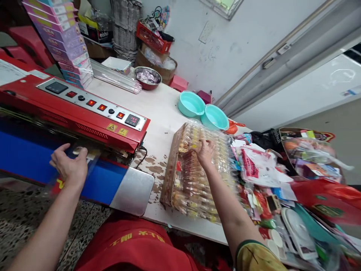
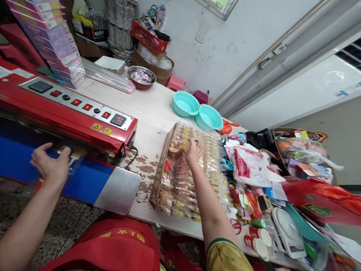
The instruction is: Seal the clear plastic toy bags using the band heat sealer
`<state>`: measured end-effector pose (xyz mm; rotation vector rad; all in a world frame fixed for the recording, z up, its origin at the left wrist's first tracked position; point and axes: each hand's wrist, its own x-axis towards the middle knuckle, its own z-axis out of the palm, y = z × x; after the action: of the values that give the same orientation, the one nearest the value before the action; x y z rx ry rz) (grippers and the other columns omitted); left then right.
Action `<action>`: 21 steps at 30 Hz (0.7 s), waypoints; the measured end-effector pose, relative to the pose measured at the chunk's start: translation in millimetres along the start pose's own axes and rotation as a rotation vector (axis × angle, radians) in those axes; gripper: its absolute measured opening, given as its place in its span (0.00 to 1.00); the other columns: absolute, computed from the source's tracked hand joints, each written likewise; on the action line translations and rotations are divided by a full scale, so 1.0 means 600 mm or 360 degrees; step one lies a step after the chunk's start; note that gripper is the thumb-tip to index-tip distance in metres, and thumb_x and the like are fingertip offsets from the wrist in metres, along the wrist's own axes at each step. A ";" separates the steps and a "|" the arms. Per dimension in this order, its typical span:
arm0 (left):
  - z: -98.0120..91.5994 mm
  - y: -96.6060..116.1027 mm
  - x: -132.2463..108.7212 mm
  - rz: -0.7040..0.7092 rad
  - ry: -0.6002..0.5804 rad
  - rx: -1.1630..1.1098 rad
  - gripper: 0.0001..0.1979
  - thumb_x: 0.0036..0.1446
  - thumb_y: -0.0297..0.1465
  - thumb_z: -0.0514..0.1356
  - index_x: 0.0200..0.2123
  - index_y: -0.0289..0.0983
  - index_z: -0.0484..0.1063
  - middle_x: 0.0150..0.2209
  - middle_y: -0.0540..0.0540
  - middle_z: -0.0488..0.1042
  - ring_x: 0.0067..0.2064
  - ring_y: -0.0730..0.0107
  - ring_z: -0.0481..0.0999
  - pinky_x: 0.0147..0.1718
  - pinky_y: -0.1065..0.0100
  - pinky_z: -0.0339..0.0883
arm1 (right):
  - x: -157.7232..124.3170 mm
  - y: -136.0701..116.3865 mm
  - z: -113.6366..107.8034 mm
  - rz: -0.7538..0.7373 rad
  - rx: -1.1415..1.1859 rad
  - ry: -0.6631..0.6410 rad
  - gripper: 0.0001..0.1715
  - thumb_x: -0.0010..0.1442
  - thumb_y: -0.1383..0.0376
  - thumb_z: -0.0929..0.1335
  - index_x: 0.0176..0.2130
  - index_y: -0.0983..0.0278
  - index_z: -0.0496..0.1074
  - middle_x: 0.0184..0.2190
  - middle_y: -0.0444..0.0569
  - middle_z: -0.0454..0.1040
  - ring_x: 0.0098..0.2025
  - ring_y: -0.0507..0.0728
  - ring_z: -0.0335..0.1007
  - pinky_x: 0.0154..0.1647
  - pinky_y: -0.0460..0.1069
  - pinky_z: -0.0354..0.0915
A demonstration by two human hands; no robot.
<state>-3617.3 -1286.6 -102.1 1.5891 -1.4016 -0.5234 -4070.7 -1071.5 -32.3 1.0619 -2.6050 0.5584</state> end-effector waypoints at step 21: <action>0.018 0.284 -0.174 -0.0156 -0.1755 -0.1382 0.32 0.47 0.29 0.67 0.56 0.39 0.62 0.50 0.40 0.74 0.50 0.60 0.75 0.48 0.63 0.67 | -0.100 -0.218 -0.171 -0.0081 0.1847 -0.0585 0.08 0.49 0.60 0.77 0.28 0.61 0.79 0.33 0.49 0.82 0.40 0.60 0.79 0.45 0.56 0.75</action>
<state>-3745.0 -1180.0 9.5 0.5970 -1.4635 -1.9482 -3925.2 -1075.0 67.6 1.6046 -2.4166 2.1716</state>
